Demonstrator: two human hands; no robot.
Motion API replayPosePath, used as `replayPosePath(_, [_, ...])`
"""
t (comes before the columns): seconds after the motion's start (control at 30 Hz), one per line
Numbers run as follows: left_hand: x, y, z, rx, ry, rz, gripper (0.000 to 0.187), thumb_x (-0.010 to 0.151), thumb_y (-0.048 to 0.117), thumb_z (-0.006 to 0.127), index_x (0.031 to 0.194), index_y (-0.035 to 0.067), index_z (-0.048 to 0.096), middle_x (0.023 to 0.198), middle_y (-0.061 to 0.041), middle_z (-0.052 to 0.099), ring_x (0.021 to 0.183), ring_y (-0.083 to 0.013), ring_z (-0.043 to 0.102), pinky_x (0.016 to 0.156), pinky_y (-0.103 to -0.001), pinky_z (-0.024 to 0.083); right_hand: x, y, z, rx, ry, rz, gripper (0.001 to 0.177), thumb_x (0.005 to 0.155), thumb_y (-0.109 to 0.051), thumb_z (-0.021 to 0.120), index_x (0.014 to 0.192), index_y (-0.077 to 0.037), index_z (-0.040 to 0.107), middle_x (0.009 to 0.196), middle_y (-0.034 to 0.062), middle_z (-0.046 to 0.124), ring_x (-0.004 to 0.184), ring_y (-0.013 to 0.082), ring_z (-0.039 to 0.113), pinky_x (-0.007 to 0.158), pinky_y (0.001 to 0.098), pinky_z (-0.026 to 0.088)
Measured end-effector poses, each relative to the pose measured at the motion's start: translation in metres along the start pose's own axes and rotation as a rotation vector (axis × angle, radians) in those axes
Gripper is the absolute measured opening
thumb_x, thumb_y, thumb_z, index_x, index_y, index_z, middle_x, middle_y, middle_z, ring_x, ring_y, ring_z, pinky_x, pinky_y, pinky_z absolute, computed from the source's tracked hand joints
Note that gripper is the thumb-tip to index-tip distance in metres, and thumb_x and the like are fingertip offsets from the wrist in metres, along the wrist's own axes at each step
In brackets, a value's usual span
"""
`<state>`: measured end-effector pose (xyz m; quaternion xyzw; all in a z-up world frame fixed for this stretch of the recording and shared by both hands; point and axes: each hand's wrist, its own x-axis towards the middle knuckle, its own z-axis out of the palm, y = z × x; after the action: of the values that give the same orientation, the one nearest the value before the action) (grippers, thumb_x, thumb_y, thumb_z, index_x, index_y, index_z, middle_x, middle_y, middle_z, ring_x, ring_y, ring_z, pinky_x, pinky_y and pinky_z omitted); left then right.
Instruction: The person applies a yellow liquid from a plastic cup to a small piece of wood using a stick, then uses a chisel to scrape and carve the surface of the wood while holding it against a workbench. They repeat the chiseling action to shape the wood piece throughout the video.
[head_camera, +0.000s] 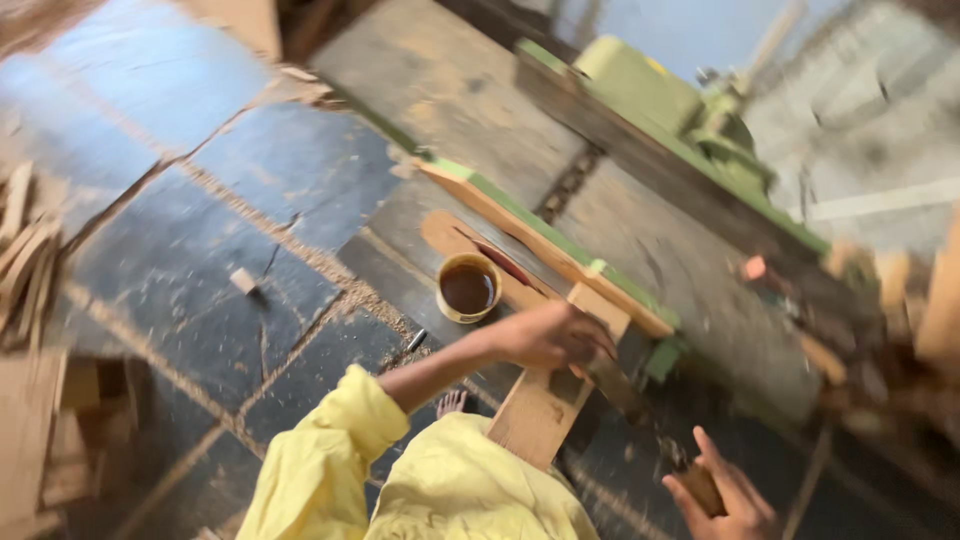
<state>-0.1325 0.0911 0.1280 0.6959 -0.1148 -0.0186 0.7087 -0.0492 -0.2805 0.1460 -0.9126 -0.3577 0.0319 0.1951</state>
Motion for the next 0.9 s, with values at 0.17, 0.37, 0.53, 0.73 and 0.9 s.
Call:
replayPosePath(0.17, [0.012,-0.021,0.039,0.249,0.067,0.239,0.035,0.083,-0.001,0.066,0.117,-0.001,0.072,0.11,-0.015,0.072,0.094,-0.0245,0.073,0.083,-0.034,0.061,0.019,0.039,0.035,0.173,-0.066,-0.054,0.052,0.072,-0.017,0.085,0.123,-0.016,0.073,0.102,0.0107,0.082,0.072,0.0162,0.075,0.069,0.0319,0.061])
replayPosePath(0.37, [-0.001,-0.018,0.069,0.005,0.167,-0.165,0.027,0.097,0.008,0.061,0.121,0.001,0.071,0.1,-0.011,0.076,0.085,-0.0174,0.077,0.074,-0.03,0.062,0.049,0.094,0.093,0.391,-0.361,-0.117,0.055,0.086,-0.024,0.072,0.14,-0.016,0.06,0.096,0.0106,0.081,0.087,0.0211,0.084,0.081,0.0356,0.064])
replayPosePath(0.53, [-0.029,-0.01,0.067,0.263,0.238,-0.065,0.024,0.09,0.009,0.069,0.111,0.0,0.076,0.095,-0.013,0.077,0.083,-0.0172,0.074,0.072,-0.031,0.06,0.094,0.116,0.128,0.375,-0.951,-0.252,0.08,0.097,-0.027,0.07,0.159,-0.019,0.02,0.14,0.0146,0.064,0.122,0.028,0.068,0.106,0.0504,0.041])
replayPosePath(0.73, [-0.064,-0.009,0.049,0.322,0.27,-0.066,0.026,0.089,0.003,0.063,0.112,-0.002,0.074,0.095,-0.016,0.077,0.08,-0.0191,0.075,0.073,-0.032,0.06,0.092,0.059,0.145,0.668,-1.053,-0.055,0.079,0.098,-0.024,0.065,0.159,-0.028,0.016,0.143,0.0093,0.061,0.126,0.0295,0.069,0.117,0.0576,0.034])
replayPosePath(0.9, [-0.096,-0.004,0.048,0.19,0.236,-0.064,0.028,0.092,0.004,0.058,0.116,-0.002,0.071,0.095,-0.015,0.076,0.08,-0.0177,0.077,0.072,-0.031,0.061,0.088,-0.004,0.116,0.649,-1.281,0.189,0.078,0.101,-0.021,0.062,0.159,-0.034,0.01,0.146,0.0062,0.06,0.134,0.0297,0.065,0.123,0.058,0.022])
